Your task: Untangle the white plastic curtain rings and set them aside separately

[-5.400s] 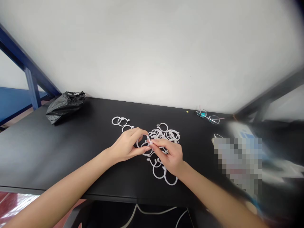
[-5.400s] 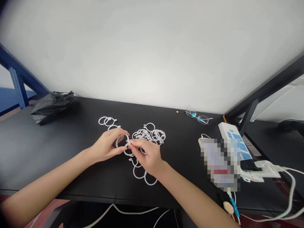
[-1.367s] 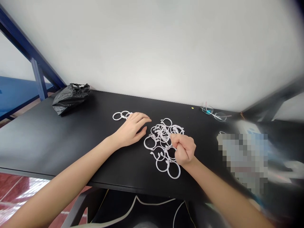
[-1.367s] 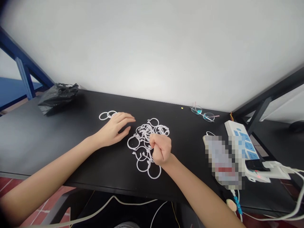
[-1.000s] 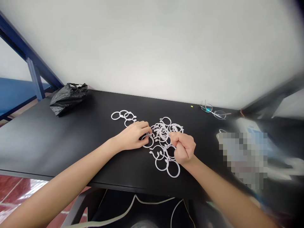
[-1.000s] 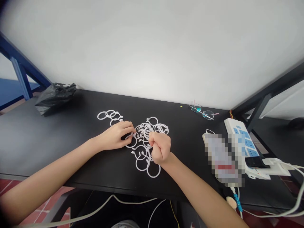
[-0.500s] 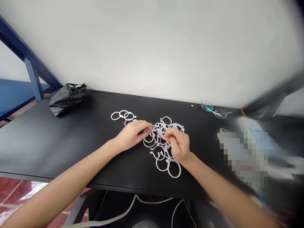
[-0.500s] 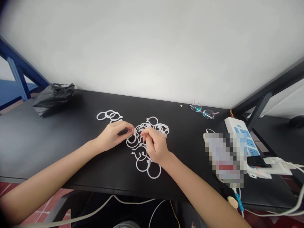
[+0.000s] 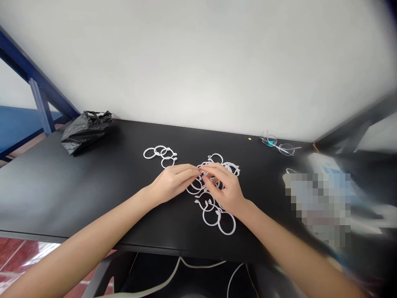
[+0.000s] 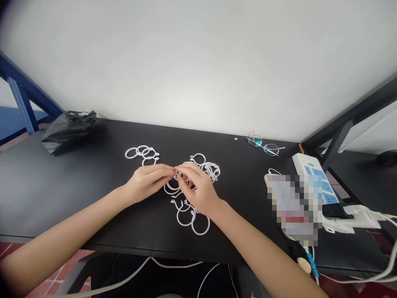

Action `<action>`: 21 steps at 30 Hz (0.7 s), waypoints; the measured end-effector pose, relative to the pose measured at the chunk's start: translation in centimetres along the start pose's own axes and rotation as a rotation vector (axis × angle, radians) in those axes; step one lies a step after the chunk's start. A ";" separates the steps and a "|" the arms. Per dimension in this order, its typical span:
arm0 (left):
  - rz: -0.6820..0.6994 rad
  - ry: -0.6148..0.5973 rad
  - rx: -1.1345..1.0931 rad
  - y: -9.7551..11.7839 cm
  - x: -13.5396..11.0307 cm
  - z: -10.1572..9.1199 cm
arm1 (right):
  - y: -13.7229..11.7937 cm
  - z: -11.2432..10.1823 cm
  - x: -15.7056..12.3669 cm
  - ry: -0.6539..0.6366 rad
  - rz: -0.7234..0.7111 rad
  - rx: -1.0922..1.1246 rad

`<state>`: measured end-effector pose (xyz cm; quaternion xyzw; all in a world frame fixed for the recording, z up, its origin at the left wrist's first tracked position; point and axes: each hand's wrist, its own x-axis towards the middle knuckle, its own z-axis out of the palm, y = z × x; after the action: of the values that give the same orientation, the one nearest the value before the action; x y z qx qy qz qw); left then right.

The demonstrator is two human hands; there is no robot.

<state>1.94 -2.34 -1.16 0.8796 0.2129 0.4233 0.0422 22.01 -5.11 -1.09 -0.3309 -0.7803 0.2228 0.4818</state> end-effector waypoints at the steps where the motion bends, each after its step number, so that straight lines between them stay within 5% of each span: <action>1: 0.000 0.007 0.003 0.0 0.0 0.0 | 0.0 -0.1 0.0 0.008 -0.006 -0.006; 12: -0.123 0.144 -0.026 0.1 -0.2 0.2 | -0.1 0.0 0.3 0.060 -0.158 -0.052; 21: -0.206 -0.008 -0.199 0.9 0.3 -0.4 | -0.5 0.1 0.3 0.181 -0.189 -0.041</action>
<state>2.12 -3.12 -0.51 0.8462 0.2590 0.4322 0.1734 21.66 -5.18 -0.61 -0.2844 -0.7656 0.1294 0.5623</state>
